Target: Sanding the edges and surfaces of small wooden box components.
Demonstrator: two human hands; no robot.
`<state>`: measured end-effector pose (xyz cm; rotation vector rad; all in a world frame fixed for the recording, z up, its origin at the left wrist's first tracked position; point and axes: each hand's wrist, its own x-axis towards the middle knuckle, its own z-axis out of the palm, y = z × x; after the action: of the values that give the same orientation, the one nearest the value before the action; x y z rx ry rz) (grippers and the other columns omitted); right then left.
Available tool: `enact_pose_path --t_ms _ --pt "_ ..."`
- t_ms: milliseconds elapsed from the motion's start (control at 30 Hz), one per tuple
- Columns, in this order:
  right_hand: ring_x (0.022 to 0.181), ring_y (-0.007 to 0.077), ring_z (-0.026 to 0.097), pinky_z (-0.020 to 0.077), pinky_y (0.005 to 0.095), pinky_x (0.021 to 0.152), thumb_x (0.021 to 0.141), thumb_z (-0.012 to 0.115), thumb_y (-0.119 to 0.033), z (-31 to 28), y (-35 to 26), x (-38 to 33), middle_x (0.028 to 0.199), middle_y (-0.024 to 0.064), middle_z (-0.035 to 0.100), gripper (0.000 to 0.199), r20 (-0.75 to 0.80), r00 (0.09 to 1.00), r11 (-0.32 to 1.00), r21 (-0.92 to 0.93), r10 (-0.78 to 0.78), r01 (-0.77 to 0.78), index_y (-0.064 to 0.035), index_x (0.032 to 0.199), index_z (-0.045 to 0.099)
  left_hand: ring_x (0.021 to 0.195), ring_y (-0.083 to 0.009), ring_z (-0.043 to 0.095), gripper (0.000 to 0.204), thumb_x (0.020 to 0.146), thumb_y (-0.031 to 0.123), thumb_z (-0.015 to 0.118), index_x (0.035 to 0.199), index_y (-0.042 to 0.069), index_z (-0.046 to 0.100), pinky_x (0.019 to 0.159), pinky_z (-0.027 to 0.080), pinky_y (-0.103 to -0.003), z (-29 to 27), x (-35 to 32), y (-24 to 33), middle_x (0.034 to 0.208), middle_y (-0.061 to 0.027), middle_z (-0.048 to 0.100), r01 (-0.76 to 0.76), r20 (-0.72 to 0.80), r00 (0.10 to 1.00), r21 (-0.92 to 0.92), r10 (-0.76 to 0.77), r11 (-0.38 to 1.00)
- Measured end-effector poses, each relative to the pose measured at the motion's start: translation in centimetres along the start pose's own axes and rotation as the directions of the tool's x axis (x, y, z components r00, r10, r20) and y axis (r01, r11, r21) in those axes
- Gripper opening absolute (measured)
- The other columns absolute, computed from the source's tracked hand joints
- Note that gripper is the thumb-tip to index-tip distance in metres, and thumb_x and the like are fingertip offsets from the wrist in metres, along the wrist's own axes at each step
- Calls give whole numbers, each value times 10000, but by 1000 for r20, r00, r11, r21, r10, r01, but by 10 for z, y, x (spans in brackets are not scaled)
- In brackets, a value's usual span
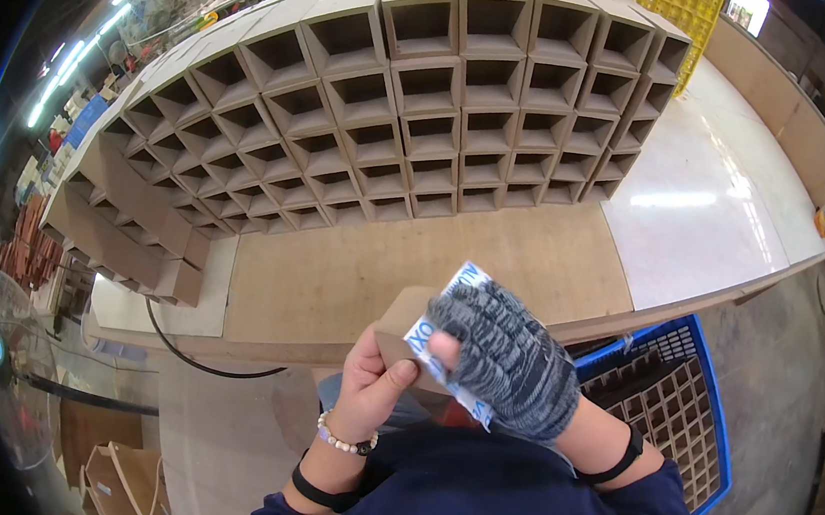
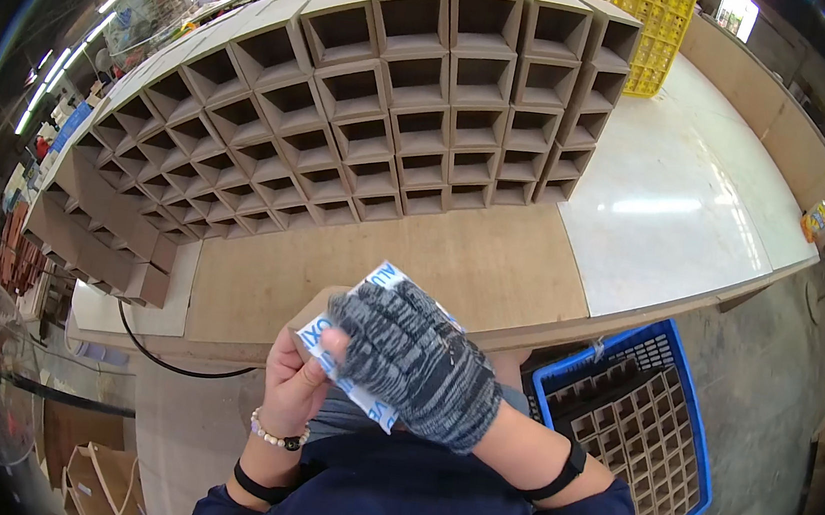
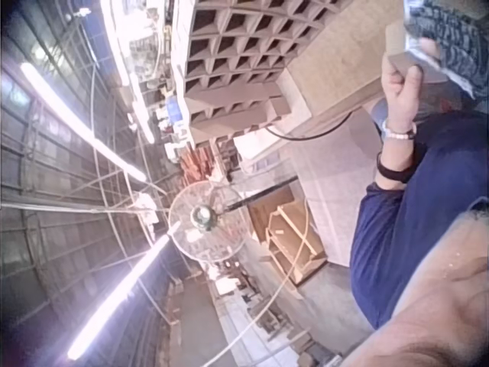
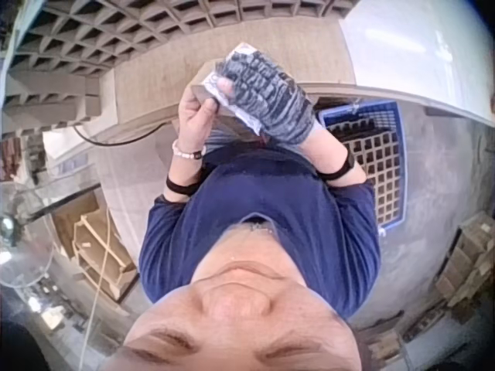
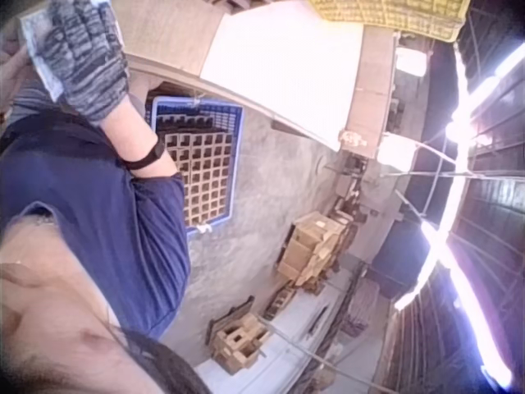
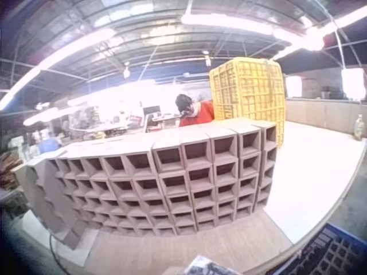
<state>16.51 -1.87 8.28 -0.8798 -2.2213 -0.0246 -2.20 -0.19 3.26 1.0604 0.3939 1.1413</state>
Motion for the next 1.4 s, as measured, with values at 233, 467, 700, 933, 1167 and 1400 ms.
enact_pose_path --t_ms 233,467,700,933,1167,1400 --pt "1080 289 502 338 428 992 823 477 -139 16 44 -2 1149 143 533 343 66 896 895 54 439 -443 -62 1154 527 992 -110 510 359 864 100 567 1179 -15 439 875 394 -266 -2 -7 16 1084 -54 557 -97 88 993 287 74 953" --pt "1010 300 539 357 437 977 809 504 -120 9 19 10 1110 136 549 359 -85 995 998 -46 47 -51 -44 1160 505 1070 -147 498 394 853 97 580 1208 6 436 929 376 -305 0 -4 4 1176 -82 532 0 66 998 -3 0 1000" --pt "1051 320 521 357 447 973 793 532 -105 7 27 -2 1153 165 531 469 -180 964 969 -118 194 -217 -54 1247 428 1160 -217 465 473 835 145 611 1249 28 414 978 356 -376 -3 -3 1 1250 -114 487 10 49 999 -203 0 979" --pt "1052 316 522 370 450 959 799 530 -135 17 43 -3 1122 159 547 464 59 969 927 -310 241 -212 -74 1251 447 1173 -231 457 522 831 158 617 1277 18 385 982 360 -391 -8 -1 -6 1275 -119 466 31 1 999 -220 -32 975" --pt "1057 325 517 371 420 965 841 470 -88 2 10 4 1128 148 549 388 -44 997 995 -63 69 -71 -76 1228 474 1165 -204 456 463 848 146 597 1247 8 408 985 343 -362 -6 1 -3 1238 -107 495 7 -35 999 -64 -9 998" --pt "1142 318 474 363 403 990 797 449 21 34 55 -37 1206 173 510 453 5 929 929 -31 370 -370 -54 1242 472 1178 -240 452 346 902 148 486 1223 24 447 990 353 -419 -7 7 -2 1274 -105 478 -36 -79 997 -687 -26 726"
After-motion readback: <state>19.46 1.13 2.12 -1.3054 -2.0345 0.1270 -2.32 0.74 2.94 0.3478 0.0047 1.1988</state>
